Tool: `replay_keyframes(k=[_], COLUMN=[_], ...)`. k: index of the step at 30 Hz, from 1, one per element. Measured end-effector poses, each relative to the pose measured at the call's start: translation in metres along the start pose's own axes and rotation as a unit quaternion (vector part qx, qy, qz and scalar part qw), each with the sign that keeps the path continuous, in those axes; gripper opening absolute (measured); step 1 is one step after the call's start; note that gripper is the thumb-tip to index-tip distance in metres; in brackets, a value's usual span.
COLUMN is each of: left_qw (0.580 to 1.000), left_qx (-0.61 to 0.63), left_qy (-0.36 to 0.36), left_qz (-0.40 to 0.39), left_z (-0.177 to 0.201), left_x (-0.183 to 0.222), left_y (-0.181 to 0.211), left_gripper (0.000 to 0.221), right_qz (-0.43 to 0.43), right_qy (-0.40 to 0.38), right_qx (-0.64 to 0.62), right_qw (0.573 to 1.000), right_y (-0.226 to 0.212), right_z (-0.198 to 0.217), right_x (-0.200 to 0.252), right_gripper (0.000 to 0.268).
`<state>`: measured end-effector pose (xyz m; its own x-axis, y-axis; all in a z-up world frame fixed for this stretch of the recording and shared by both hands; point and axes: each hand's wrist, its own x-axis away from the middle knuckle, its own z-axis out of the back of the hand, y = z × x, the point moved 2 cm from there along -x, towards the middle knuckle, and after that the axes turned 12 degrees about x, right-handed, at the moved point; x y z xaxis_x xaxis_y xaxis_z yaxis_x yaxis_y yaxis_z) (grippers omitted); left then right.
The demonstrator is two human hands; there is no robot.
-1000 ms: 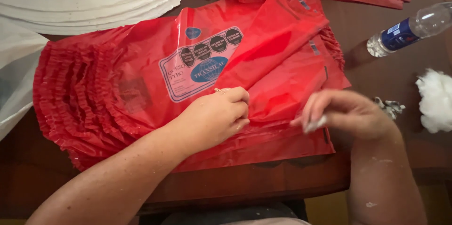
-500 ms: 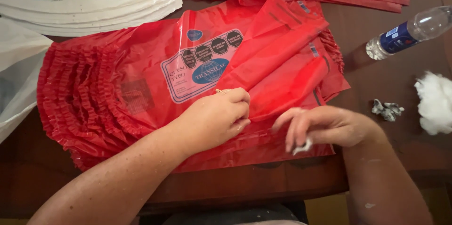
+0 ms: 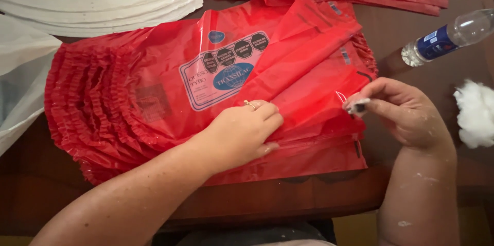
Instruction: Cleaning specific printed areas on red plastic packaging bags using a cotton ball and liquid solvent.
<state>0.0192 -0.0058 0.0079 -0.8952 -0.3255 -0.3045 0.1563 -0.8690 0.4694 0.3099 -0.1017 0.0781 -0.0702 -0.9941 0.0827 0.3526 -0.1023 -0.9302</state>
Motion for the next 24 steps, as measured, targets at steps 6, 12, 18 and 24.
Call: replay_keyframes(k=[6, 12, 18, 24], left_qw=[1.0, 1.0, 0.986, 0.933], left_qx=[-0.008, -0.008, 0.131, 0.286], left_qy=[0.01, 0.011, 0.011, 0.101], left_qz=[0.001, 0.006, 0.106, 0.194], left_z=[0.002, -0.007, 0.019, 0.031], left_x=[-0.001, -0.003, -0.012, -0.012], left_y=[0.001, -0.002, 0.001, -0.016], left_gripper=[0.079, 0.079, 0.039, 0.01], right_qz=[-0.029, -0.05, 0.116, 0.156], right_qy=[0.015, 0.001, 0.127, 0.19], right_qx=[0.058, 0.118, -0.065, -0.083], right_qw=[0.998, 0.992, 0.983, 0.966], right_y=[-0.004, -0.007, 0.018, 0.018], right_z=[0.003, 0.003, 0.001, 0.006], right_x=[0.006, 0.006, -0.003, -0.003], right_gripper=[0.01, 0.008, 0.015, 0.021])
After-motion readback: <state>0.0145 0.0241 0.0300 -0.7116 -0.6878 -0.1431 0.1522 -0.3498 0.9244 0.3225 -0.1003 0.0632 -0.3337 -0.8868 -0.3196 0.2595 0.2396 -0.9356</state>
